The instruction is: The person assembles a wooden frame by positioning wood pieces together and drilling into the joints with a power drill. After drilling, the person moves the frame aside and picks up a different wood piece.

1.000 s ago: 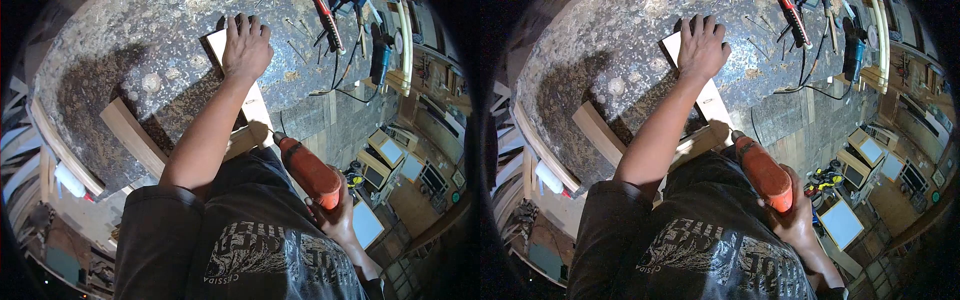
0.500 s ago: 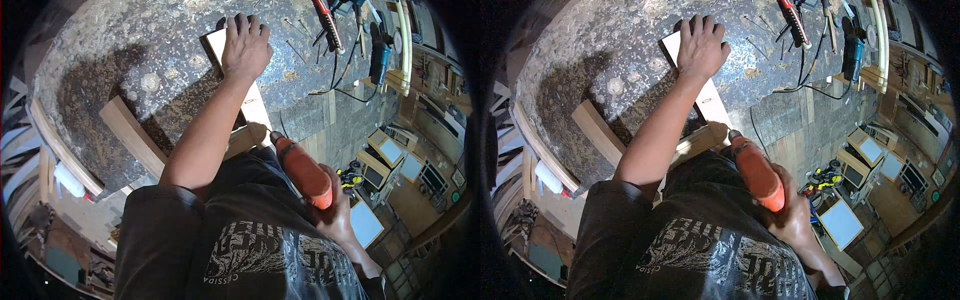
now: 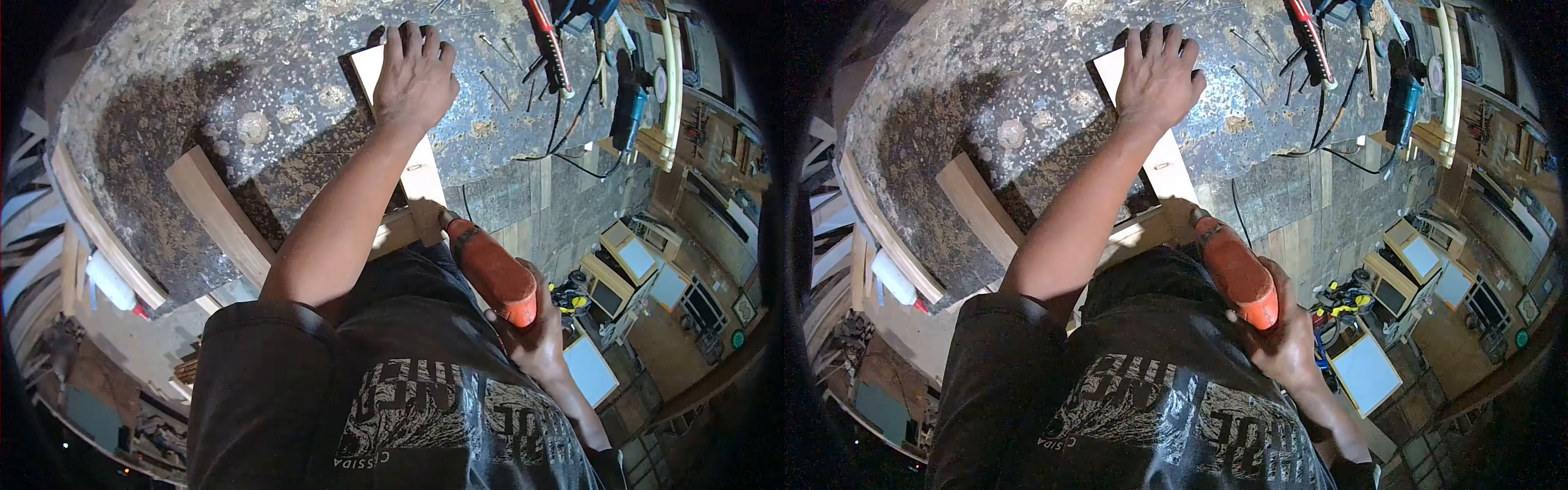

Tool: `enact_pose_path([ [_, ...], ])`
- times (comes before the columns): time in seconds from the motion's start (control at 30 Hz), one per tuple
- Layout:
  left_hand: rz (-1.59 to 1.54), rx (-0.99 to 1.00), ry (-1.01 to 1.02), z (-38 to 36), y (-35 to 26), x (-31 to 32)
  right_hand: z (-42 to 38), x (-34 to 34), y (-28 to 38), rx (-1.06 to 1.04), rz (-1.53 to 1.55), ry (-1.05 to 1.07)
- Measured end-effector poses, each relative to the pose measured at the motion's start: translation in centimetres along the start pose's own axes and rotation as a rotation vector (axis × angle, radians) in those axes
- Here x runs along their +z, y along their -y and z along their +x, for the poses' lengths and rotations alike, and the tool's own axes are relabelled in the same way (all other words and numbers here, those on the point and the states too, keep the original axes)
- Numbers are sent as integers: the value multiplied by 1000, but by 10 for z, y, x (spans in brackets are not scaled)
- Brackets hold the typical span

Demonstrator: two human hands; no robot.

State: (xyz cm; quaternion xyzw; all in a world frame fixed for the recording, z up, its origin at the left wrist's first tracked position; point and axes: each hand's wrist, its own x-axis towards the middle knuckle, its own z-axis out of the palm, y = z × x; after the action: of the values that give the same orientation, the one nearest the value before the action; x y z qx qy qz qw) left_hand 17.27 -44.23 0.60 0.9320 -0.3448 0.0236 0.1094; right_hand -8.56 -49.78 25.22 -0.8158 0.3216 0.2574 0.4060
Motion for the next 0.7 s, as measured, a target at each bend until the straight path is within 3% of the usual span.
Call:
enact_pose_path([
  [0.37, -35, 18, -30, 1, 2, 2, -12, -1, 11, 22, 89, 8],
  [0.7, 0, -4, 84, 5, 1, -5, -24, -13, 18, 27, 112, -30],
])
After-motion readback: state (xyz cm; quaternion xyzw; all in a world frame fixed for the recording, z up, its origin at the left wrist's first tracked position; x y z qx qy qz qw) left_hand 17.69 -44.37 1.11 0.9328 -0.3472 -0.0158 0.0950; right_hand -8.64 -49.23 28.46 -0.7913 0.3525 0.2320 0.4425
